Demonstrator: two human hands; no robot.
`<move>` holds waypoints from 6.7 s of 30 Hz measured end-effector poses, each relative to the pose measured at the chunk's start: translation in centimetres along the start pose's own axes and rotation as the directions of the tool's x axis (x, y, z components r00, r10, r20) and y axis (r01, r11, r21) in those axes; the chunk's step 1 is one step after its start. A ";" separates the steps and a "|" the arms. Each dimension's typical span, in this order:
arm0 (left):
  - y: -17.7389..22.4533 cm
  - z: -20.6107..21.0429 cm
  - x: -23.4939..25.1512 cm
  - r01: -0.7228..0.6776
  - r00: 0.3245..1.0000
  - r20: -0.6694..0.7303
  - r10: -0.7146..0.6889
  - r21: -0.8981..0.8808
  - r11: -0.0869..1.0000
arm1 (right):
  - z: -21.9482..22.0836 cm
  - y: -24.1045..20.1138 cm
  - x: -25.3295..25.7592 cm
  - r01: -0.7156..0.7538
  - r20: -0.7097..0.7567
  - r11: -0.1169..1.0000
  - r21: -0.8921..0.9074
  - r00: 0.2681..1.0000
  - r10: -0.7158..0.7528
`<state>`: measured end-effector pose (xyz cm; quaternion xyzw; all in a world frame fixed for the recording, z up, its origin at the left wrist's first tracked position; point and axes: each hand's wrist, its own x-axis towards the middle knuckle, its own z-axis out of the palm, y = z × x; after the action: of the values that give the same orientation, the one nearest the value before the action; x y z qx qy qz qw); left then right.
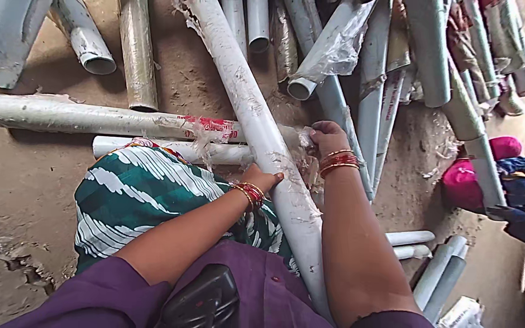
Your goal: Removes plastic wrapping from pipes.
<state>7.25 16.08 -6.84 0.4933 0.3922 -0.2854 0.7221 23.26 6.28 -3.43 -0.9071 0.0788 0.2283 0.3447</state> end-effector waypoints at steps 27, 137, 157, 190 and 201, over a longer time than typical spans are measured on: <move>-0.2 -0.8 -0.5 -0.083 0.997 0.012 0.082 0.148 0.985 | 4.1 -1.8 -6.3 0.513 0.415 0.557 -0.653 0.857 -0.304; 1.3 -6.4 3.5 -0.331 0.808 -0.589 -0.013 -0.473 0.817 | 2.7 -1.7 -6.4 0.420 0.263 0.695 -0.583 0.908 -0.328; 0.8 -4.9 1.6 0.065 0.987 -0.146 -0.072 -0.056 0.996 | 2.6 -1.0 -6.4 0.512 0.417 0.473 -0.717 0.859 -0.298; 1.5 -3.9 -0.5 -0.051 0.997 -0.024 0.075 0.534 0.844 | -4.8 0.9 -8.5 0.311 0.111 0.692 -0.651 0.941 -0.319; 2.2 -3.2 -1.2 -0.074 0.988 -0.047 0.145 0.683 0.726 | -7.1 3.3 -11.6 0.294 0.094 0.676 -0.676 0.944 -0.317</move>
<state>7.49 19.86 -5.44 0.7584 0.2655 -0.3415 0.4876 14.59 -1.09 4.76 -0.9733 -0.1574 0.1661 0.0198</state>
